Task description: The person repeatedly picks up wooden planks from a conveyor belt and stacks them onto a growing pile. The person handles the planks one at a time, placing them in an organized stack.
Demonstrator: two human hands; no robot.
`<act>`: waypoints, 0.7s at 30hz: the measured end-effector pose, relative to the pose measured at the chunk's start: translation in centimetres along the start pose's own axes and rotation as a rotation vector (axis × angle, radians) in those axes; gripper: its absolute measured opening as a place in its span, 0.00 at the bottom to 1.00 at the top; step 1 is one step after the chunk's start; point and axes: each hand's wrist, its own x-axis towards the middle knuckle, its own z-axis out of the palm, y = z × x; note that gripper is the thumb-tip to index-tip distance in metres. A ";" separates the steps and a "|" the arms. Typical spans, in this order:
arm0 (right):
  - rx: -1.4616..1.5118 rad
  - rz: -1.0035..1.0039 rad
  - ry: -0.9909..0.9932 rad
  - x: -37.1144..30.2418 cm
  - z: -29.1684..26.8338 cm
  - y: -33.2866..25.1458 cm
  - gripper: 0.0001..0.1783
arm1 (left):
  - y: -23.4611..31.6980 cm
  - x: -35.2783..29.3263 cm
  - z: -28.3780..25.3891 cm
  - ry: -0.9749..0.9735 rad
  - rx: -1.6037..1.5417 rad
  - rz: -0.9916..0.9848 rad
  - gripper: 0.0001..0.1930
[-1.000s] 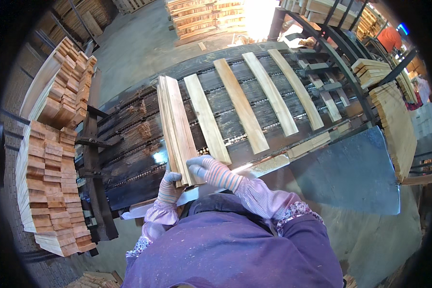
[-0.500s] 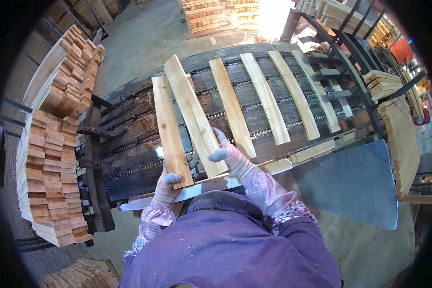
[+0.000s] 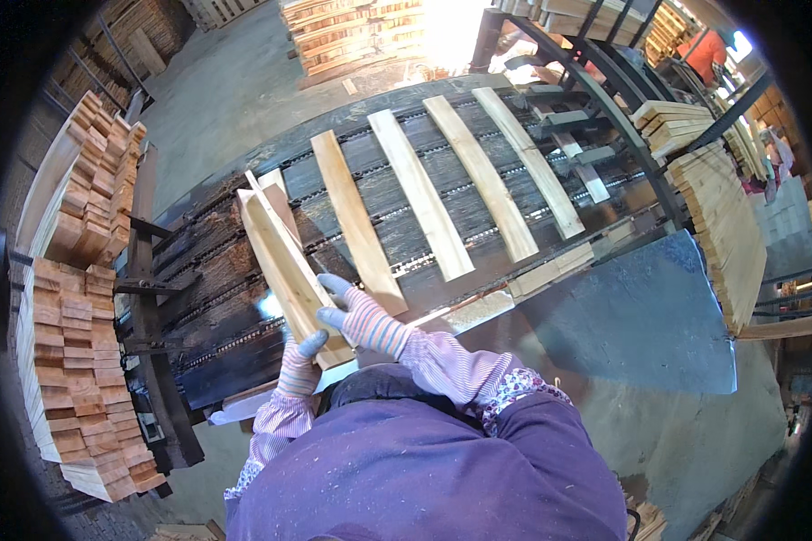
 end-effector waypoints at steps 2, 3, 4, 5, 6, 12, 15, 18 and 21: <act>-0.043 -0.013 0.029 -0.5 -2.8 -1.3 0.40 | 0.2 -0.4 -0.1 0.110 -0.054 -0.062 0.46; -0.094 -0.127 0.042 -0.6 -4.5 -1.1 0.40 | 0.3 -0.8 -0.1 0.121 -0.065 -0.030 0.45; -0.078 -0.087 0.112 -1.4 -5.7 -2.3 0.40 | 0.3 -1.1 0.0 0.134 -0.079 0.000 0.45; -0.307 -0.216 0.208 0.0 -8.0 -0.4 0.38 | 0.4 -1.2 0.2 0.130 -0.075 0.013 0.45; -0.551 -0.244 0.304 -0.8 -8.6 -2.5 0.38 | 0.4 -1.4 0.4 0.140 -0.077 0.029 0.45; -1.496 0.291 0.580 2.2 -14.1 0.3 0.46 | 1.7 0.6 0.9 0.145 0.050 0.065 0.48; -1.490 0.377 0.524 3.2 -13.5 -0.6 0.55 | 1.4 2.8 2.7 0.242 0.231 0.113 0.56; -1.353 0.415 0.500 3.5 -13.3 -3.1 0.51 | -0.2 5.5 4.0 0.309 0.451 0.128 0.60; -0.166 -0.163 0.460 4.0 -18.7 0.9 0.50 | -1.9 8.1 3.9 0.402 1.179 0.007 0.61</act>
